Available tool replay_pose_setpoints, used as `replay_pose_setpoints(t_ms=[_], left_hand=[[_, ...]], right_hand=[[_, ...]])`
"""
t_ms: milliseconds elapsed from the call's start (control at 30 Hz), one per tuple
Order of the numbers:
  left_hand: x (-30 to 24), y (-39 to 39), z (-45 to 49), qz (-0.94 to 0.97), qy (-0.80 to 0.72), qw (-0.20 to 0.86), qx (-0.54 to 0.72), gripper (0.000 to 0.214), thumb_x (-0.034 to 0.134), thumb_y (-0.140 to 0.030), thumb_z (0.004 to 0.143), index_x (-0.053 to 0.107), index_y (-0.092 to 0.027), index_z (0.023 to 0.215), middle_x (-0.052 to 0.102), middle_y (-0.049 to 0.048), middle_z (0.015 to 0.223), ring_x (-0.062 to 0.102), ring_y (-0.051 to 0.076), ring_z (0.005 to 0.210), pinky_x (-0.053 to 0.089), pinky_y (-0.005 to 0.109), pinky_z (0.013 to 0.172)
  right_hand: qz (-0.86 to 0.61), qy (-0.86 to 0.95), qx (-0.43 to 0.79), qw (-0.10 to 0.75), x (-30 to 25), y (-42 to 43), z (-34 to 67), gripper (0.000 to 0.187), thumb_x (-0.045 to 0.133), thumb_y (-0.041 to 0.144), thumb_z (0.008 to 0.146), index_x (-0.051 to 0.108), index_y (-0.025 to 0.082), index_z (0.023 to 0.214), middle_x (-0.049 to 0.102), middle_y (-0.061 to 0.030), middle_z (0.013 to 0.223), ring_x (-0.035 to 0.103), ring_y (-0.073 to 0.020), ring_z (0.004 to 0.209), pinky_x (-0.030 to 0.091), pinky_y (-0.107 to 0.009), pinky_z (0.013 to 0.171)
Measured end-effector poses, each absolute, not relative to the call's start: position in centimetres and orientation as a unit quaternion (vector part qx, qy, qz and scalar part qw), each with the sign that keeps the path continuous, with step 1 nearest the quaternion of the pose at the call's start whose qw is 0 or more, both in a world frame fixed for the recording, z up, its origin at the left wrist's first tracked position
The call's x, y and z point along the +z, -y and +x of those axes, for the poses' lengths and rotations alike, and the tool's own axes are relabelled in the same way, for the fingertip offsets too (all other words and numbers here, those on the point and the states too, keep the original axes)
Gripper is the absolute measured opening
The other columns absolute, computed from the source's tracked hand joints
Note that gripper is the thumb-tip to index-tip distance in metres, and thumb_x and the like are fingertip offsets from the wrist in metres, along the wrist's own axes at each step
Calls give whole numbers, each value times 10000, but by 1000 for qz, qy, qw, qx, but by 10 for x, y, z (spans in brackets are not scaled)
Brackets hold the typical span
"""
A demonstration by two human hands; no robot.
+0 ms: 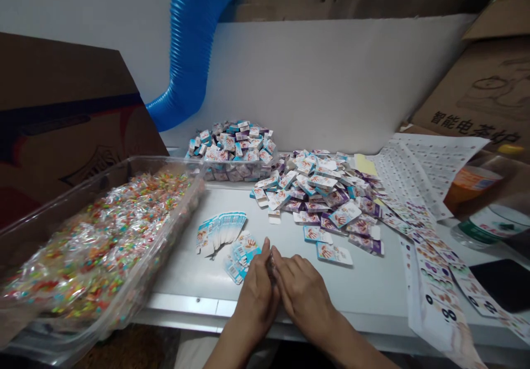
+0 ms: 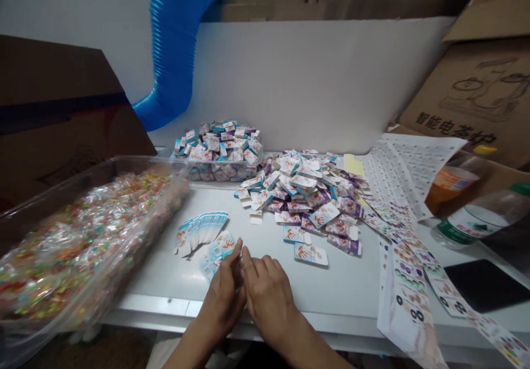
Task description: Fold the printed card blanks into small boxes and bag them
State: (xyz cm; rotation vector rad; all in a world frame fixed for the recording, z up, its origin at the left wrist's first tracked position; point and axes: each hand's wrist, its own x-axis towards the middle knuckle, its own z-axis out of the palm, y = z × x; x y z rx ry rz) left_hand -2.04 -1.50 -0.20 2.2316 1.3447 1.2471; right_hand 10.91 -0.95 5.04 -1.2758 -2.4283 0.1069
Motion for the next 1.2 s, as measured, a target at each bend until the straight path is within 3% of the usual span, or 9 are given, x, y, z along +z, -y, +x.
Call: replay_pose_setpoints(t_ms=[167,267,367,467,600,767,933,1067,1200], left_hand=[[6,23,-31,773,-482,128,392,709,494,-189,824,85,-124,1399,353,201,1355,414,251,1218,419,432,961],[16,28,-47,725,-535,92,423,723,584,-271,794,184,-150,1384,427,178,1291,486,258,1126,430,448,931],[18,27,-60,635,-596,55,488,573,551,-261,822,295,-181,1328,493,145,1217,560,229,1005,463,434,868],[15,21,-63,596,-617,56,512,516,535,-269,832,321,-191,1295,530,126,1182,588,213,943,481,416,829],[11,17,-59,610,-615,45,498,443,520,-273,839,381,-180,1248,555,120,1139,586,210,946,479,403,831],[-1,22,-66,609,-658,21,442,403,491,-302,849,420,-149,1214,576,125,1058,581,232,939,478,428,810],[-9,21,-67,629,-651,-1,425,419,485,-295,854,396,-136,1232,571,137,1064,564,242,987,476,429,823],[8,11,-57,691,-583,-93,416,673,591,-327,785,265,-107,1331,406,216,1317,394,318,1215,380,491,937],[27,2,-51,757,-543,-84,353,583,539,-217,802,292,-145,1325,502,149,1240,439,281,1157,325,496,976]], right_hand=[[-430,875,152,159,67,-19,129,367,447,224,863,536,181,1217,666,-84,808,601,-220,748,476,-339,694],[-476,765,318,295,85,-62,155,401,416,409,878,535,215,1208,679,-59,846,631,-192,710,499,-304,632],[-510,656,349,433,86,-89,160,525,341,501,887,411,205,1316,603,-101,1134,623,-209,905,511,-355,739],[-402,827,275,278,65,-84,135,607,560,524,771,464,213,1283,521,-111,1272,488,-263,1134,384,-436,952],[-306,933,147,123,37,-67,96,548,536,475,816,474,174,1269,482,-143,1304,440,-279,1144,368,-437,931],[-279,954,44,97,32,-61,92,275,441,326,904,578,169,1082,645,-86,992,518,-215,950,403,-354,808],[-289,933,22,215,41,-55,109,232,407,203,906,593,171,1041,623,-97,1085,525,-200,918,396,-353,792],[-412,817,194,353,57,-49,114,240,379,248,918,603,164,943,651,-67,877,573,-173,803,428,-305,740],[-433,715,439,331,72,-44,117,261,433,343,884,599,167,786,600,-1,670,578,-130,627,438,-232,598]])
